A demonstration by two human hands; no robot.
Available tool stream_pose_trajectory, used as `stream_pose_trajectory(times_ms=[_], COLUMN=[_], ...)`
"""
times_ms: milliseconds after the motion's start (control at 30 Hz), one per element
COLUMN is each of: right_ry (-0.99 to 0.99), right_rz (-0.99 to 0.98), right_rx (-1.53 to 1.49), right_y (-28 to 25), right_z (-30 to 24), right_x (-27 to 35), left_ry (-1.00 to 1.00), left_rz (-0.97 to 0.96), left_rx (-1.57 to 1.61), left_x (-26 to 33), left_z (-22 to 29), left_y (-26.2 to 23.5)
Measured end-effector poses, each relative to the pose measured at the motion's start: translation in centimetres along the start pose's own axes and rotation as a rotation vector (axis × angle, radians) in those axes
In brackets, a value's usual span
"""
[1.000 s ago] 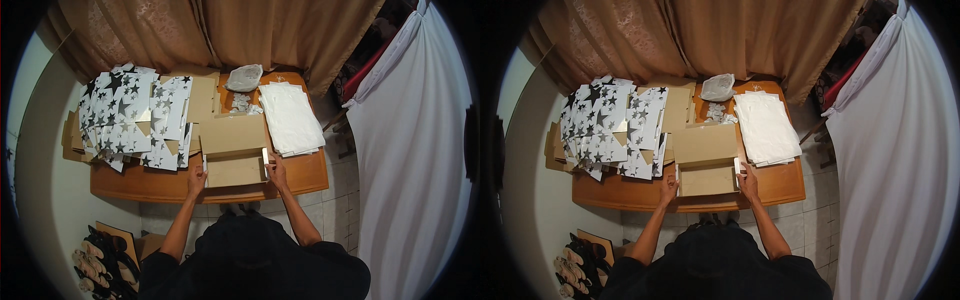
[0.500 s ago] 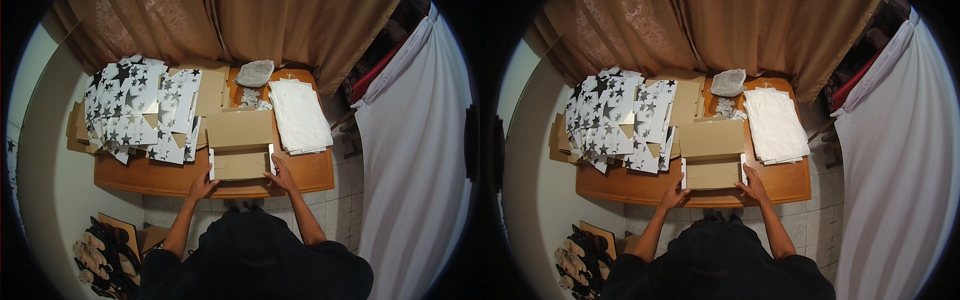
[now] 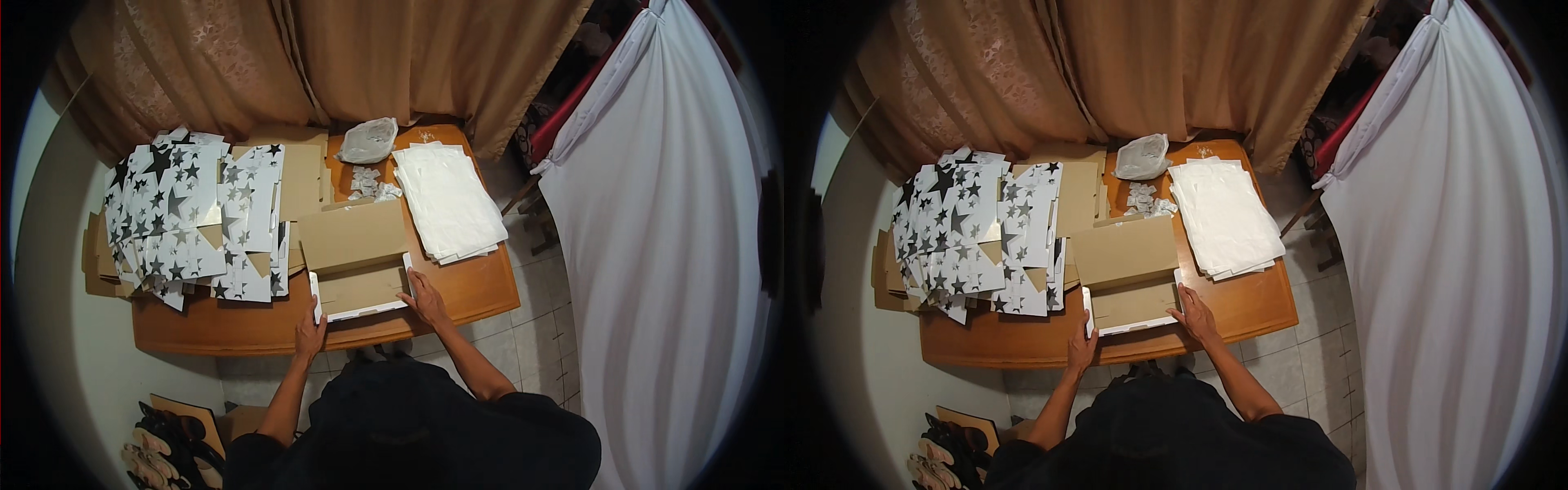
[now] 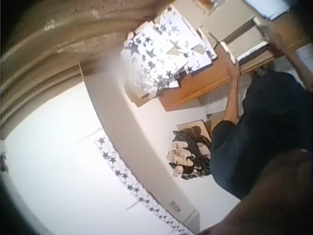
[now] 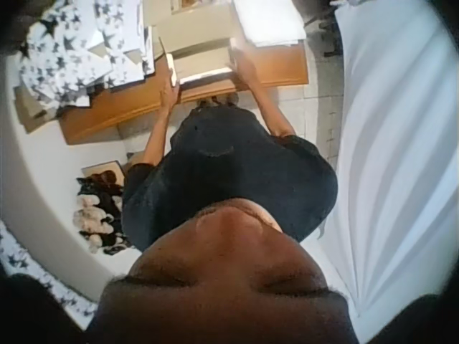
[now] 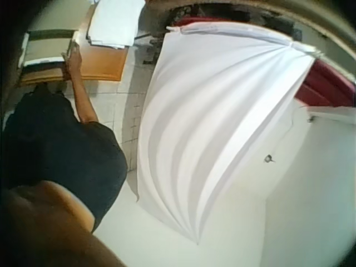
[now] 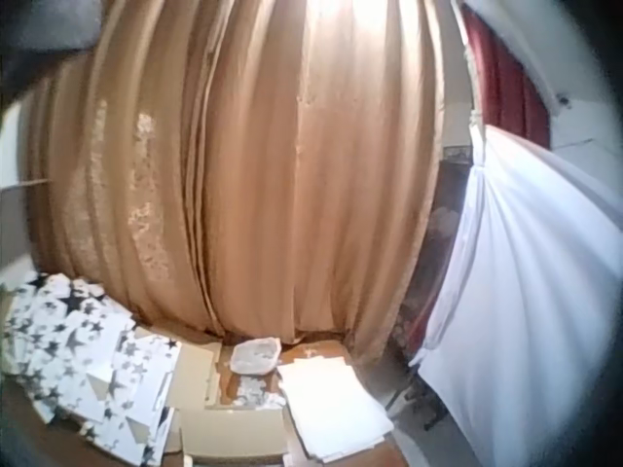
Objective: Folding and assembling cardboard shoe boxes from flat sheets.
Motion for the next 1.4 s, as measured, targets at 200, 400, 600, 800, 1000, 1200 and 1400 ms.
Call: stream_pose_trajectory(times_ms=[200,400,600,800,1000,1200,1400], right_ry=[0.070,0.239,0.300,0.317,0.391,0.435,0.564], right_rz=[-0.035,0.147,0.234,0.268,0.134,0.033,-0.027], right_rx=[0.056,-0.263,-0.245,-0.164,-0.066,0.081,0.051], right_y=[-0.2,-4.6,-9.8,-13.9,-15.4,-15.5,-14.6], right_z=[0.6,2.0,7.9,15.5,23.0,26.9,29.3], right_x=[0.7,2.5,2.2,-2.7,-8.2,-12.5,-12.6], left_ry=[-0.234,-0.136,0.021,0.021,-0.130,-0.257,-0.334], left_rz=[-0.246,-0.155,-0.324,-0.444,-0.312,-0.147,-0.020], left_rx=[-0.312,-0.531,0.188,0.293,0.226,0.120,-0.170], left_x=[-1.3,-4.7,-11.3,-18.5,-25.0,-28.2,-28.6], left_z=[1.8,10.3,18.8,21.5,18.4,14.1,14.7], left_y=[-0.3,-4.2,1.7,13.9,24.0,30.8,33.8])
Point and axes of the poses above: each hand's wrist, its own x-axis away from the middle knuckle, its own y-axis out of the palm, z = x × y, the point moved 6 cm from there along -x, towards the middle knuckle, and after that the axes turned 6 degrees about -z, right-handed, at the moved point
